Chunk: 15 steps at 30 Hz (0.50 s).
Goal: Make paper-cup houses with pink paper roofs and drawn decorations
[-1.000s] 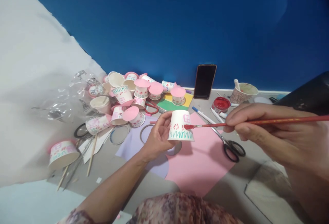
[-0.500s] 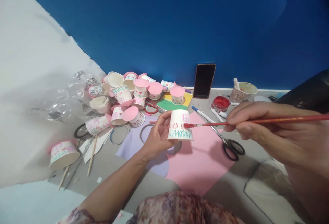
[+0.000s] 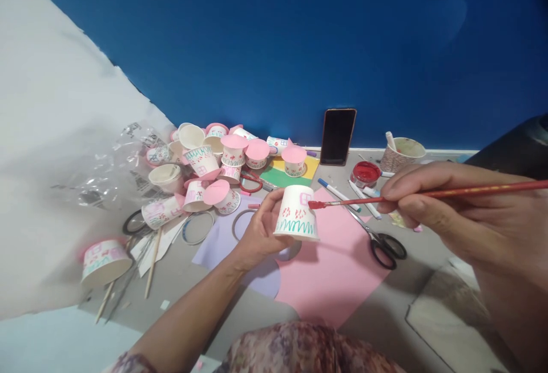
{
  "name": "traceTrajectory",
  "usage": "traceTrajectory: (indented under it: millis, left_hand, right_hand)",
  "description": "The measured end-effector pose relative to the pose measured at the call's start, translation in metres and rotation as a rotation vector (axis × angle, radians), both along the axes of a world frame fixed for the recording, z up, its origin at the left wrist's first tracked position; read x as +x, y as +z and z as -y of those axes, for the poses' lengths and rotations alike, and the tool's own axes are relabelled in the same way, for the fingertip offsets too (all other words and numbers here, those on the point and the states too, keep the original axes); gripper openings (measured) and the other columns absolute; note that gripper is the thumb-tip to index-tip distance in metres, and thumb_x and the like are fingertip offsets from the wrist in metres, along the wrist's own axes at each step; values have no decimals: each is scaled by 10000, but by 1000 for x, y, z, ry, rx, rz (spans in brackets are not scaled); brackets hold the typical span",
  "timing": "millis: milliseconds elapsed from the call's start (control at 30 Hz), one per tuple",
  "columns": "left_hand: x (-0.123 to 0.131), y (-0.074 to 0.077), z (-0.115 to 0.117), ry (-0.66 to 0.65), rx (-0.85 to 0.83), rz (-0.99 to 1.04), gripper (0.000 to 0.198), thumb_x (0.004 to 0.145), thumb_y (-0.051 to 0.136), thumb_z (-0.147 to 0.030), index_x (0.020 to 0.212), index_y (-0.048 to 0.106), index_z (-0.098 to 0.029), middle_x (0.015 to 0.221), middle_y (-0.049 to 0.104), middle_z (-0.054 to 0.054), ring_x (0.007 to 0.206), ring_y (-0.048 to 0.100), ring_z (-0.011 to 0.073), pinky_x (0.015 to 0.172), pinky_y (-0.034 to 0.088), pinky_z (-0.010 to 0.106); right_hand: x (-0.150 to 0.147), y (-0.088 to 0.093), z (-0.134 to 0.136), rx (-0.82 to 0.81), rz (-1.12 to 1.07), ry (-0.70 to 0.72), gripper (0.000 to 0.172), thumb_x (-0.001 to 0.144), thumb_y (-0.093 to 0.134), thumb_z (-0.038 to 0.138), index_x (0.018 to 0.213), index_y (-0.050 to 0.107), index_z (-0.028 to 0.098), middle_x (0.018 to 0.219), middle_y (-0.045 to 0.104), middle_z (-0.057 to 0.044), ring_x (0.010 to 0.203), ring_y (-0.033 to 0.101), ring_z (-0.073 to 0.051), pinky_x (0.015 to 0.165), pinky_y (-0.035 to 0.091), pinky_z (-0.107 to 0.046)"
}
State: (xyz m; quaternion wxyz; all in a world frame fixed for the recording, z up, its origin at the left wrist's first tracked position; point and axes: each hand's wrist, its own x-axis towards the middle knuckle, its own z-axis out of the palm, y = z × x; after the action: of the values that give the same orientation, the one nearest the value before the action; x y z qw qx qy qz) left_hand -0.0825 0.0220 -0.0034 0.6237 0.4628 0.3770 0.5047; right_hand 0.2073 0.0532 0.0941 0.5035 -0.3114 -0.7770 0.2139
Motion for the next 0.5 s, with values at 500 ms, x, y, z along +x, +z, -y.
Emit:
traceTrajectory:
  millis: [500]
  left_hand:
    - [1, 1, 1, 73, -58, 101, 979, 565, 989, -206, 1412, 514, -333, 1274, 697, 60, 1101, 696, 255, 852, 549, 309]
  right_hand:
    - [-4, 1, 3, 3, -69, -32, 121, 935, 730, 160, 906, 781, 266, 753, 752, 30, 555, 637, -97, 460, 495, -210]
